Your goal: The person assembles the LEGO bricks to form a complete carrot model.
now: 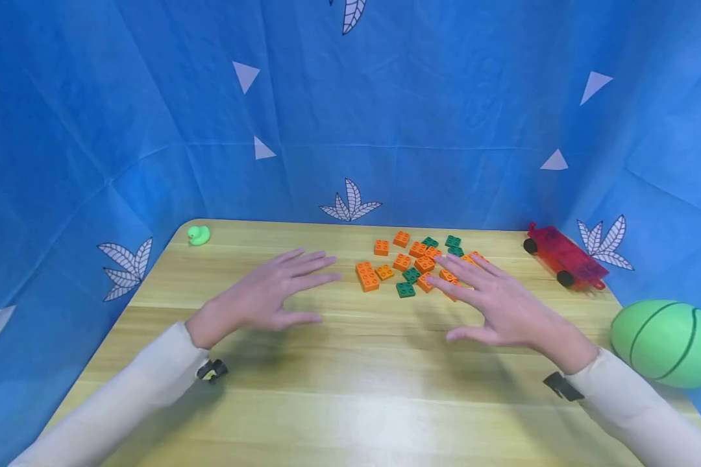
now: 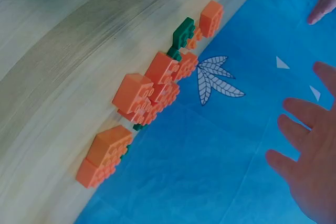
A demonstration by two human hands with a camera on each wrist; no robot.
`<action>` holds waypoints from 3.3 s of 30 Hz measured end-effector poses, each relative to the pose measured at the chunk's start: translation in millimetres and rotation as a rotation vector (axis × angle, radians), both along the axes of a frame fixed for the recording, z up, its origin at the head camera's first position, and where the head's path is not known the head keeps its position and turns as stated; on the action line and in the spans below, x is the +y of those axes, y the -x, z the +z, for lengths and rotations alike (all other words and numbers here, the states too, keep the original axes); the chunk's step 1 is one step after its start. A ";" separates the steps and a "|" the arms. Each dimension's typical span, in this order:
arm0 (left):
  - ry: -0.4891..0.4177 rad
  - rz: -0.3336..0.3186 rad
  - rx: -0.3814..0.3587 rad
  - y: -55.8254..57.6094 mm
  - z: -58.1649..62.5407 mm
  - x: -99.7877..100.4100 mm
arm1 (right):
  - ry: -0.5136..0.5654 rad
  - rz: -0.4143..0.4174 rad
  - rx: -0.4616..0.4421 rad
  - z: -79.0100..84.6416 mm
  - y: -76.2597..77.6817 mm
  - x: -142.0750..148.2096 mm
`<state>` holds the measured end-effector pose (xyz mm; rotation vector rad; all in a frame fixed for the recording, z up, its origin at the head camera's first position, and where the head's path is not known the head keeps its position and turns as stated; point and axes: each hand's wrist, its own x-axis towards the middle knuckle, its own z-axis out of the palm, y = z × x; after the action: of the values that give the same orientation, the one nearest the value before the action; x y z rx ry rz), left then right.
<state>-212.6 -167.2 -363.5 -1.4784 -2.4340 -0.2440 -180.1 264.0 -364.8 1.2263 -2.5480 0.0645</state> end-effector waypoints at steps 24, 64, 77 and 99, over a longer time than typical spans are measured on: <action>-0.084 0.473 -0.522 74.1 -52.4 126.6 | 0.188 -0.111 -0.231 -15.4 55.0 -21.1; 0.042 0.361 -0.552 11.4 -50.5 95.1 | 0.247 -0.242 -0.436 -37.7 84.2 -68.6; 0.155 0.241 -0.534 -19.1 -66.9 98.5 | 0.224 -0.421 -0.622 -57.6 104.2 -145.2; -0.005 0.299 -0.647 -14.6 -75.7 88.7 | 0.318 -0.264 -0.659 -24.4 83.1 -109.3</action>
<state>-198.0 -78.5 -439.3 -1.1226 -3.1013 -0.7598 -263.2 154.7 -389.1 0.8245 -3.0485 0.9096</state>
